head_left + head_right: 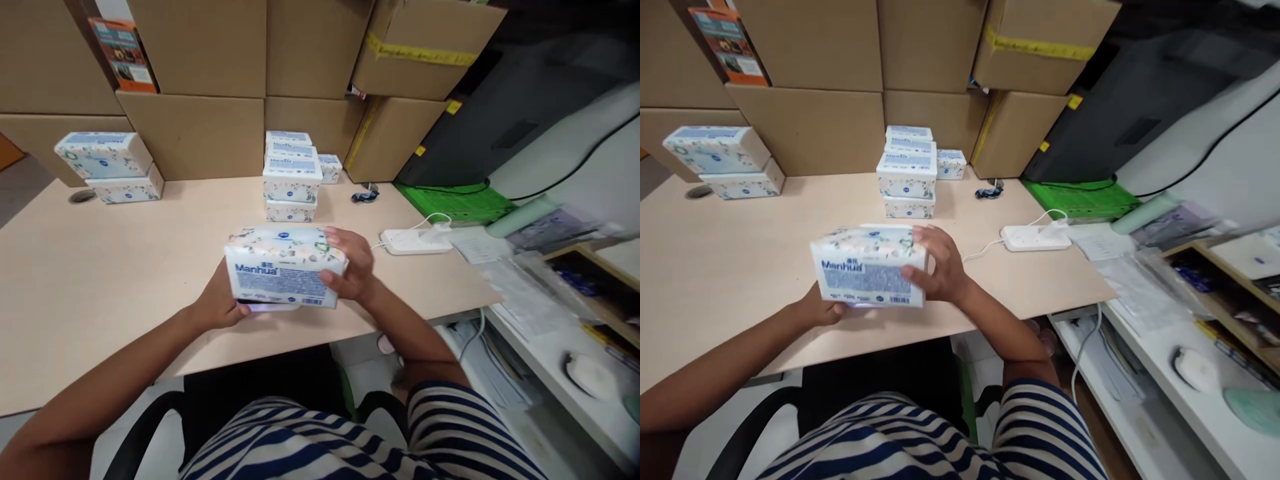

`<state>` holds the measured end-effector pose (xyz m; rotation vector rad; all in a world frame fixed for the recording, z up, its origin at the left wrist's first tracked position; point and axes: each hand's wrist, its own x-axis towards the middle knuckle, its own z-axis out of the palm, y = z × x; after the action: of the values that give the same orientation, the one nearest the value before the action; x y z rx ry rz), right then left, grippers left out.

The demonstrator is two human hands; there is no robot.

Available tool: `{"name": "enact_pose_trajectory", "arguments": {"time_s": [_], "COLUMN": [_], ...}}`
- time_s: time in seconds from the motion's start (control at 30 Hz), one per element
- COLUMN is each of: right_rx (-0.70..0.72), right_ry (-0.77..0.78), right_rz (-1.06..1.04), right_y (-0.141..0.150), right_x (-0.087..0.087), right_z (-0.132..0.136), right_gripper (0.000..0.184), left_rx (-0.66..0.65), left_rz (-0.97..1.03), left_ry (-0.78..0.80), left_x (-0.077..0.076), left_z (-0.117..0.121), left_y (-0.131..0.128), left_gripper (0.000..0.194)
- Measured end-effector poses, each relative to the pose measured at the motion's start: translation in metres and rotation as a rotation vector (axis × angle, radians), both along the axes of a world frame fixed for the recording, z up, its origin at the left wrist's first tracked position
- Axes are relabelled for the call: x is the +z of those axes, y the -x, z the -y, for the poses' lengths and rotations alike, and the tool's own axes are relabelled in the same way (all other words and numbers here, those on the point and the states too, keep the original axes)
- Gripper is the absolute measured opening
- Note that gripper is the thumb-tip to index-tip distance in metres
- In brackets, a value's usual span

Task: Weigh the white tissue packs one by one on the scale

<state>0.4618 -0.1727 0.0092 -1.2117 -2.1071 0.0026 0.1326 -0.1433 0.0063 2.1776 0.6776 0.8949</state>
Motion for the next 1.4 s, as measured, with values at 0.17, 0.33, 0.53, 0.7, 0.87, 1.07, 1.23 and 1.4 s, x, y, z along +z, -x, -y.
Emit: {"name": "enact_pose_trajectory", "arguments": {"time_s": [0.17, 0.33, 0.53, 0.7, 0.87, 1.07, 1.23, 1.4], "right_rx": [-0.332, -0.673, -0.708, -0.608, -0.609, -0.620, -0.602, -0.642], "right_ry": [-0.344, -0.071, 0.146, 0.172, 0.249, 0.397, 0.365, 0.269], "right_rz": [-0.042, -0.165, -0.248, -0.231, -0.224, -0.127, -0.122, -0.217], "right_y": [-0.098, -0.161, -0.157, -0.149, -0.159, -0.175, -0.154, -0.137], "right_x": [0.080, 0.134, 0.113, 0.107, 0.106, 0.106, 0.104, 0.090], "right_z": [-0.055, -0.162, -0.244, -0.262, -0.281, -0.312, -0.327, -0.315], "right_gripper": [0.108, 0.091, 0.091, 0.090, 0.086, 0.048, 0.041, 0.045], "left_rx": [0.254, 0.695, 0.756, 0.812, 0.780, 0.807, 0.813, 0.825], "left_rz": [-0.114, -0.052, -0.014, -0.016, -0.072, -0.082, -0.124, -0.043], "left_ry": [-0.210, 0.064, 0.167, 0.196, 0.178, 0.192, 0.177, 0.238], "left_x": [-0.012, -0.028, -0.028, -0.018, -0.021, -0.027, -0.027, -0.025], "left_z": [-0.036, -0.076, -0.082, -0.078, -0.069, -0.065, -0.062, -0.064], "left_y": [0.025, 0.046, 0.047, 0.041, 0.044, 0.048, 0.040, 0.039], "left_gripper": [0.124, 0.123, 0.115, 0.115, 0.105, 0.088, 0.080, 0.079]}}
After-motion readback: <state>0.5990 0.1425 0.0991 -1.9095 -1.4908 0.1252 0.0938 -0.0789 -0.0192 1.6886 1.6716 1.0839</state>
